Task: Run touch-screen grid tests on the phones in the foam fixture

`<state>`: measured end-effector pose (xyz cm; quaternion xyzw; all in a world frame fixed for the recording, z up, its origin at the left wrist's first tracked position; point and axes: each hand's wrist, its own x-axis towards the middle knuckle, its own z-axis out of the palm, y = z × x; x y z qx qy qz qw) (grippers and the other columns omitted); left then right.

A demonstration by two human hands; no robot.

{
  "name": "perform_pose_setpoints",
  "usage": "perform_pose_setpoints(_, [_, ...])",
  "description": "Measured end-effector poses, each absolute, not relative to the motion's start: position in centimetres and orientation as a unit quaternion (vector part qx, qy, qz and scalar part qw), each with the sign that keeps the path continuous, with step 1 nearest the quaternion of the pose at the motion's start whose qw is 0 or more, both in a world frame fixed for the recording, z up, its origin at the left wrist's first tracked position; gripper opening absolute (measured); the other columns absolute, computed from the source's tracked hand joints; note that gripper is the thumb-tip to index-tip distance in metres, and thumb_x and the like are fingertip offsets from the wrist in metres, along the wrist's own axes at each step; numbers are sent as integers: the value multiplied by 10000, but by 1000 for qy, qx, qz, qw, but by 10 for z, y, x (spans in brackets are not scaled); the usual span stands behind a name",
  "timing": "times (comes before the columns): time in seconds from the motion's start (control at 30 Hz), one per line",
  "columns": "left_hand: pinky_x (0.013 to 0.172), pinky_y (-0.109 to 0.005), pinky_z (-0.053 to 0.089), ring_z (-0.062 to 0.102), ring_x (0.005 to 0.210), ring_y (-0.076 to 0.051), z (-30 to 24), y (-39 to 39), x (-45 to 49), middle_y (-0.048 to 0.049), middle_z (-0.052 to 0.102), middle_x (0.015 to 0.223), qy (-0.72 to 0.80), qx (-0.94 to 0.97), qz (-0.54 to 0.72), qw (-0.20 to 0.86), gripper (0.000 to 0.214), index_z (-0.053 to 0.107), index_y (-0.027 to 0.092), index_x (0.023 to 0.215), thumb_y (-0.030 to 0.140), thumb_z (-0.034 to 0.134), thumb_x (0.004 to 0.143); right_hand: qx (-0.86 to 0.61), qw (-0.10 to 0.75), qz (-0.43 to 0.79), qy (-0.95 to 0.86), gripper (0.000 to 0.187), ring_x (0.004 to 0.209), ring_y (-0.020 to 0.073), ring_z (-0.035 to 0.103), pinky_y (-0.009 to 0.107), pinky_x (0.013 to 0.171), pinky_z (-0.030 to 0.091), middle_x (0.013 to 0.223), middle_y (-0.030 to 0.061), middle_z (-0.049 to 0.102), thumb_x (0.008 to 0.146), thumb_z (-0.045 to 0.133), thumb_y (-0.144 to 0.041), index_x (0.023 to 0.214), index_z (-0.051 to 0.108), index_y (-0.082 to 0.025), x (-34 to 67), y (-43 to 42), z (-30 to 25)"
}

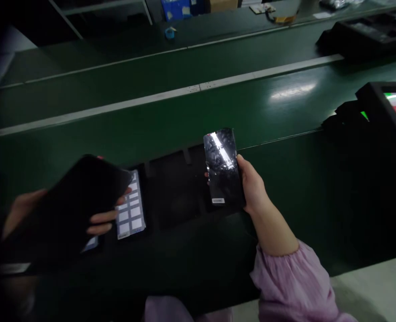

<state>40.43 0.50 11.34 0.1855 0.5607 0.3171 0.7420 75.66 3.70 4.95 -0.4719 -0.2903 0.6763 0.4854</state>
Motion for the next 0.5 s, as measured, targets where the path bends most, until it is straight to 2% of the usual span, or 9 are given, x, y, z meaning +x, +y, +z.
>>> perform_pose_setpoints(0.03, [678, -310, 663, 730, 772, -195, 119, 10, 424, -71, 766, 1164, 586, 122, 328, 730, 706, 619, 325, 1386, 602, 653, 738, -494, 478, 665, -292, 513, 885, 315, 805, 490, 820, 680, 952, 97, 832, 900, 570, -650, 1034, 778, -201, 757, 37, 47])
perform_pose_setpoints(0.07, [733, -311, 678, 751, 843, -200, 125, 15, 444, -85, 766, 1167, 602, 83, 350, 714, 647, 607, 276, 1409, 563, 572, 830, -520, 472, 646, -299, 499, 859, 313, 804, 477, 794, 680, 896, 82, 829, 893, 583, -658, 990, 783, -211, 757, 37, 44])
perform_pose_setpoints(0.1, [741, -298, 680, 759, 862, -197, 129, 19, 461, -108, 771, 1135, 610, 53, 368, 699, 606, 611, 223, 1409, 537, 491, 905, -546, 467, 621, -313, 479, 851, 309, 803, 460, 777, 678, 866, 65, 825, 889, 600, -662, 959, 783, -225, 756, 36, 40])
perform_pose_setpoints(0.17, [676, -321, 682, 767, 844, -226, 133, 23, 488, -138, 778, 1052, 626, 3, 401, 669, 600, 622, 138, 1396, 472, 386, 957, -588, 453, 567, -358, 447, 864, 300, 799, 423, 762, 670, 855, 43, 821, 891, 629, -667, 932, 782, -249, 752, 33, 32])
perform_pose_setpoints(0.23, [707, -326, 689, 768, 857, -217, 133, 24, 499, -115, 781, 1042, 624, 14, 437, 648, 576, 578, 157, 1447, 453, 379, 995, -607, 428, 536, -402, 473, 890, 300, 797, 403, 761, 662, 882, 53, 820, 910, 618, -691, 956, 781, -249, 745, 26, 28])
perform_pose_setpoints(0.3, [769, -330, 693, 765, 887, -203, 126, 22, 497, -103, 779, 1051, 619, 41, 452, 641, 571, 523, 180, 1495, 473, 390, 1023, -606, 407, 536, -424, 546, 922, 304, 797, 394, 755, 660, 972, 83, 822, 930, 578, -729, 1059, 767, -233, 735, 17, 29])
perform_pose_setpoints(0.37, [791, -328, 691, 760, 903, -206, 116, 21, 486, -127, 771, 1054, 601, 48, 445, 662, 608, 532, 143, 1475, 528, 395, 1024, -587, 397, 560, -429, 620, 953, 296, 798, 376, 751, 663, 1081, 102, 814, 939, 554, -750, 1233, 702, -225, 723, 7, 34])
perform_pose_setpoints(0.5, [759, -333, 690, 759, 861, -223, 96, 22, 465, -162, 765, 1054, 520, 20, 409, 749, 649, 667, 89, 1236, 618, 379, 993, -537, 373, 616, -441, 681, 1055, 266, 782, 373, 870, 660, 1250, 111, 773, 980, 509, -721, 1463, 518, -242, 705, -9, 44])
